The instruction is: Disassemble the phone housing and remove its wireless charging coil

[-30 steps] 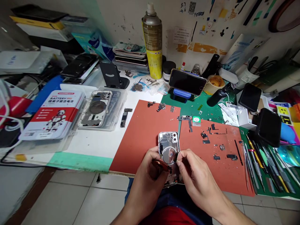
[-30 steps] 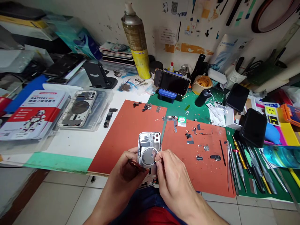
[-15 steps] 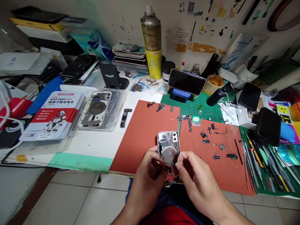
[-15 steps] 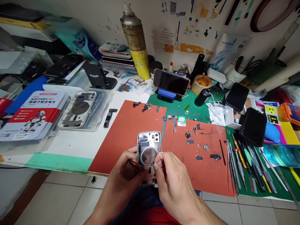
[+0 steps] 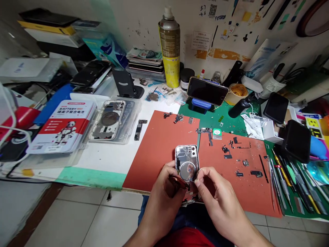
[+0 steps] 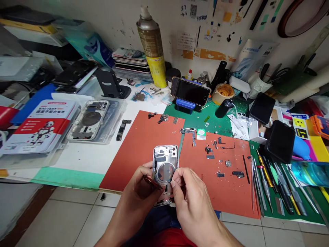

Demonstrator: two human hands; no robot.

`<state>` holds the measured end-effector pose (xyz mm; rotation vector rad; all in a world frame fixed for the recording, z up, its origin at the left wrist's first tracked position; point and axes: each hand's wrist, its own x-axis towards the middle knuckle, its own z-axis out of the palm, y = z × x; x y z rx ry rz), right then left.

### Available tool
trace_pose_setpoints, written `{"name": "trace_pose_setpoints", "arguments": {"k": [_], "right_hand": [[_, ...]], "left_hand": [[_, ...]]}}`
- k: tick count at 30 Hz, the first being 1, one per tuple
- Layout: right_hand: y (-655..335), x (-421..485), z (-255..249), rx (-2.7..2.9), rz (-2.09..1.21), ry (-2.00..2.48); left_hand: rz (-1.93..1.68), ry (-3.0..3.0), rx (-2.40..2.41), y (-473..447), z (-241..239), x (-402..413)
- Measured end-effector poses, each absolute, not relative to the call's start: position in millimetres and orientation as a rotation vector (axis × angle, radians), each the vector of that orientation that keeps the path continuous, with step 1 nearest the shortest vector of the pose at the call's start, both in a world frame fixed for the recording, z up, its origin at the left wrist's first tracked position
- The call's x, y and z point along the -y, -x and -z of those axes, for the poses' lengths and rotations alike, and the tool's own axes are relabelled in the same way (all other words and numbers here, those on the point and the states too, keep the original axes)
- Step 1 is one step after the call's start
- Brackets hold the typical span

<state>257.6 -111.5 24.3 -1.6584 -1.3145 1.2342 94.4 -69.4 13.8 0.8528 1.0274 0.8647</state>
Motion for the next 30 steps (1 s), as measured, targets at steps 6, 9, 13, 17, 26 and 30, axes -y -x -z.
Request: {"name": "trace_pose_setpoints", "arguments": {"k": [6, 9, 13, 17, 26, 30], "right_hand": [[-257, 113, -22, 1.276, -1.264, 1.634], [-256, 113, -24, 1.346, -1.181, 1.653], [-255, 112, -29, 1.514, -1.000, 1.639], [-252, 110, -32, 1.594, -0.967, 1.633], [-243, 109, -27, 1.775, -0.704, 1.847], [-240, 109, -30, 1.826, -0.640, 1.936]], "left_hand": [[-0.888, -0.864, -1.015, -95, -14, 69], [-0.886, -0.872, -1.002, -95, -12, 69], [-0.883, -0.873, -1.014, -92, -9, 70], [-0.858, -0.908, -1.037, -90, -8, 71], [-0.825, -0.946, -1.114, -87, -2, 74], [-0.819, -0.995, -1.130, -87, -1, 73]]}}
